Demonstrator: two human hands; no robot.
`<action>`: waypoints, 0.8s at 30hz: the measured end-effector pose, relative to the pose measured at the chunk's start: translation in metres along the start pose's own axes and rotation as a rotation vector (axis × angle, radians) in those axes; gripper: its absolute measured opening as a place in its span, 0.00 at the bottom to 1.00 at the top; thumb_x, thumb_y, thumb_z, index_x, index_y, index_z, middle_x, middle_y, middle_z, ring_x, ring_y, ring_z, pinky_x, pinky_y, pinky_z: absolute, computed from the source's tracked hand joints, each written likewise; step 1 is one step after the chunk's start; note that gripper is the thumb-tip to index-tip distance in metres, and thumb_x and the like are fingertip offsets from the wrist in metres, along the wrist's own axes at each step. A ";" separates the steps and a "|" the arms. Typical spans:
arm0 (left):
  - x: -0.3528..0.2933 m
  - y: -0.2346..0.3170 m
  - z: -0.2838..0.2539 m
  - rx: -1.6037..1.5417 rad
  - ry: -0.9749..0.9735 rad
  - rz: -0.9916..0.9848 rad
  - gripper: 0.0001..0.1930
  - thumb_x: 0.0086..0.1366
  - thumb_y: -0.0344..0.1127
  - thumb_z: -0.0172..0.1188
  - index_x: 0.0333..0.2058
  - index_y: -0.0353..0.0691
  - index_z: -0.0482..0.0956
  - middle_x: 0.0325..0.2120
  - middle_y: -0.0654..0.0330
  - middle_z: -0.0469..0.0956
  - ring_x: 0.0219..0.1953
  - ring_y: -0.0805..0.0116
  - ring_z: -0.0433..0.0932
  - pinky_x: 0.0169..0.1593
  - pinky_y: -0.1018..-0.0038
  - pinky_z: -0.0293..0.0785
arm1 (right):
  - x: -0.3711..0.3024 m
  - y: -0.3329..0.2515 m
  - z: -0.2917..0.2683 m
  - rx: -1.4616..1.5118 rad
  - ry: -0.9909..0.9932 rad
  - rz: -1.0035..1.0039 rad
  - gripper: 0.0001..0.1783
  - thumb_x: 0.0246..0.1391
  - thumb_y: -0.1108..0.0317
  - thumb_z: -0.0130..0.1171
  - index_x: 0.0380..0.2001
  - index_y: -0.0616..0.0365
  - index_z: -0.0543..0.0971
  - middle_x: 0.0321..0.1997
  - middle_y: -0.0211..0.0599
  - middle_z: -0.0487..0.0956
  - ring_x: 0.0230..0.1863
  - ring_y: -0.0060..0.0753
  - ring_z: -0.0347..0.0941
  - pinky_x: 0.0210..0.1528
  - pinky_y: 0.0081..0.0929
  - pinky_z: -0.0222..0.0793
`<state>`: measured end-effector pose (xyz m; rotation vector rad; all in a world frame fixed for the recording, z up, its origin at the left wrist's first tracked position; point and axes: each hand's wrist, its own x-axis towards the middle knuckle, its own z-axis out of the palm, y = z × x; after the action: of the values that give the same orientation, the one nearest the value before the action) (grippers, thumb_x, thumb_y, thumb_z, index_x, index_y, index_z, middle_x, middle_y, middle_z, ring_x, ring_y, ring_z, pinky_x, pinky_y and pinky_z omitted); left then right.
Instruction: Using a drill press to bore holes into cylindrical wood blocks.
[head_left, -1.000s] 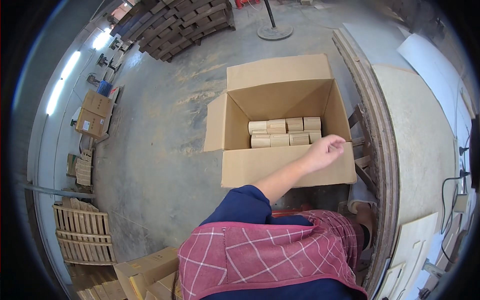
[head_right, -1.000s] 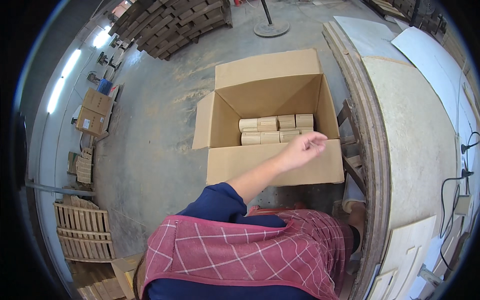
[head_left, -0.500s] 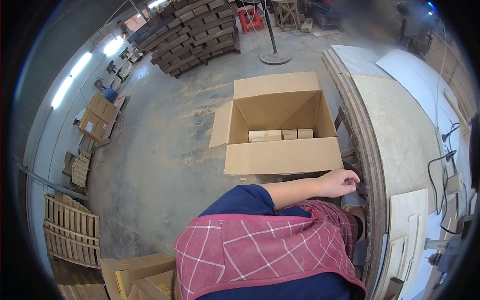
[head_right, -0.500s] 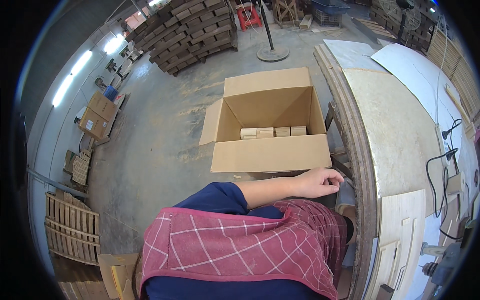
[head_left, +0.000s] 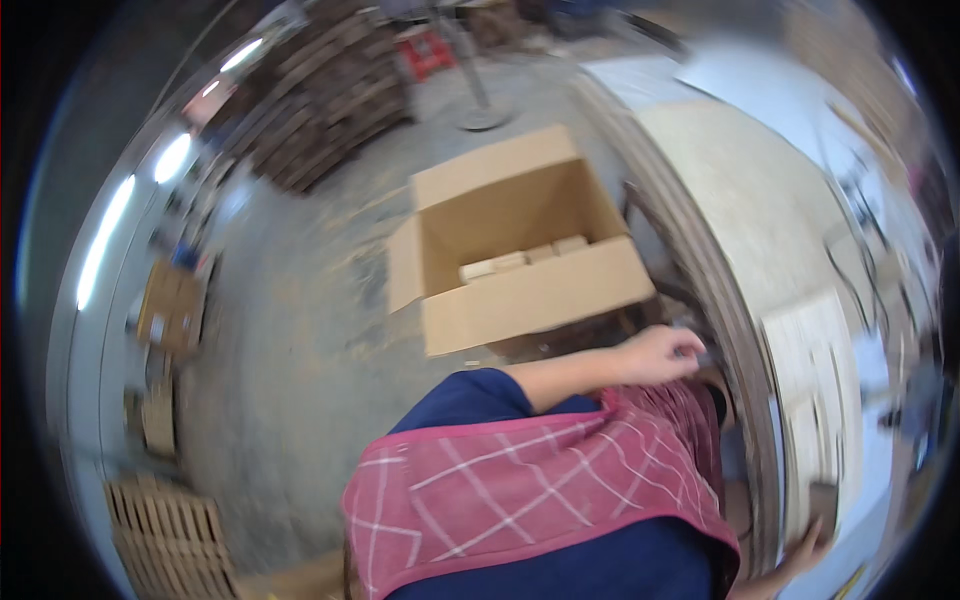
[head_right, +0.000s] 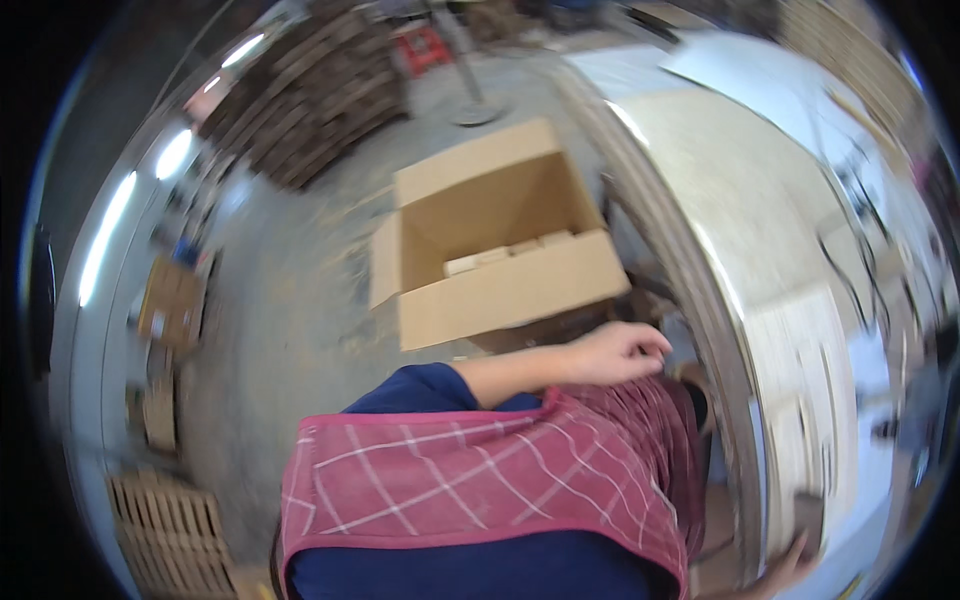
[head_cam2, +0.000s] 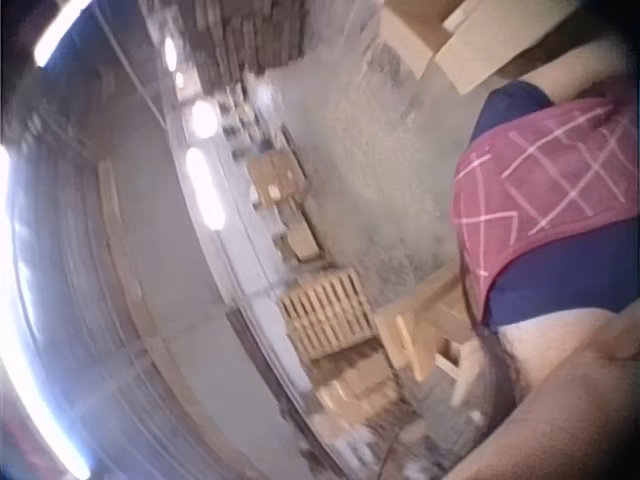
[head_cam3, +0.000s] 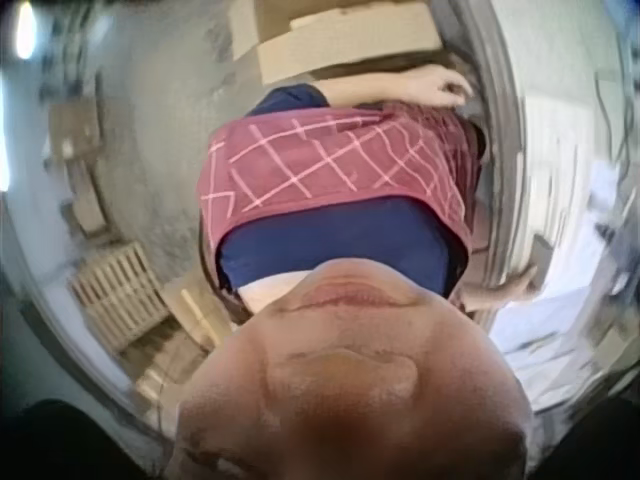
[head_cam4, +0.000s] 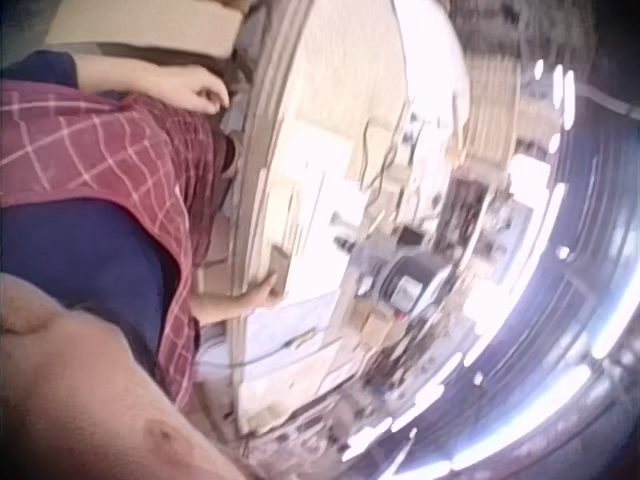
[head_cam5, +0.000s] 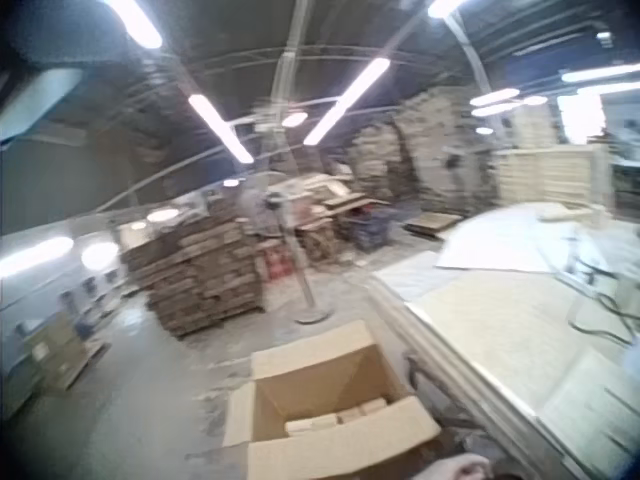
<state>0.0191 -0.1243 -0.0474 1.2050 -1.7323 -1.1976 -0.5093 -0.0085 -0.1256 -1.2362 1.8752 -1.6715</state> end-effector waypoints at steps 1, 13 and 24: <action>-0.006 -0.005 -0.001 -0.051 0.013 -0.007 0.14 0.56 0.36 0.54 0.40 0.35 0.72 0.30 0.60 0.76 0.30 0.74 0.74 0.35 0.77 0.71 | -0.002 -0.065 0.029 -0.133 -0.077 0.266 0.16 0.48 0.66 0.58 0.37 0.67 0.73 0.37 0.41 0.75 0.36 0.30 0.71 0.36 0.24 0.68; 0.051 0.000 0.047 -0.307 -0.499 -0.192 0.14 0.60 0.29 0.50 0.46 0.36 0.68 0.37 0.58 0.74 0.32 0.76 0.74 0.37 0.79 0.70 | -0.016 -0.107 0.045 -0.111 0.060 0.240 0.21 0.39 0.73 0.61 0.41 0.60 0.71 0.34 0.31 0.74 0.37 0.22 0.69 0.40 0.22 0.65; 0.071 0.012 0.062 -0.266 -0.648 -0.192 0.15 0.60 0.29 0.52 0.46 0.34 0.68 0.37 0.58 0.73 0.33 0.76 0.72 0.38 0.81 0.70 | -0.067 -0.129 0.039 0.015 0.083 0.271 0.19 0.40 0.78 0.60 0.39 0.57 0.72 0.34 0.25 0.74 0.36 0.17 0.68 0.39 0.17 0.64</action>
<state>-0.0630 -0.1712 -0.0539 0.8862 -1.8345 -2.0294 -0.3943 0.0281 -0.0352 -0.8723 1.9728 -1.6076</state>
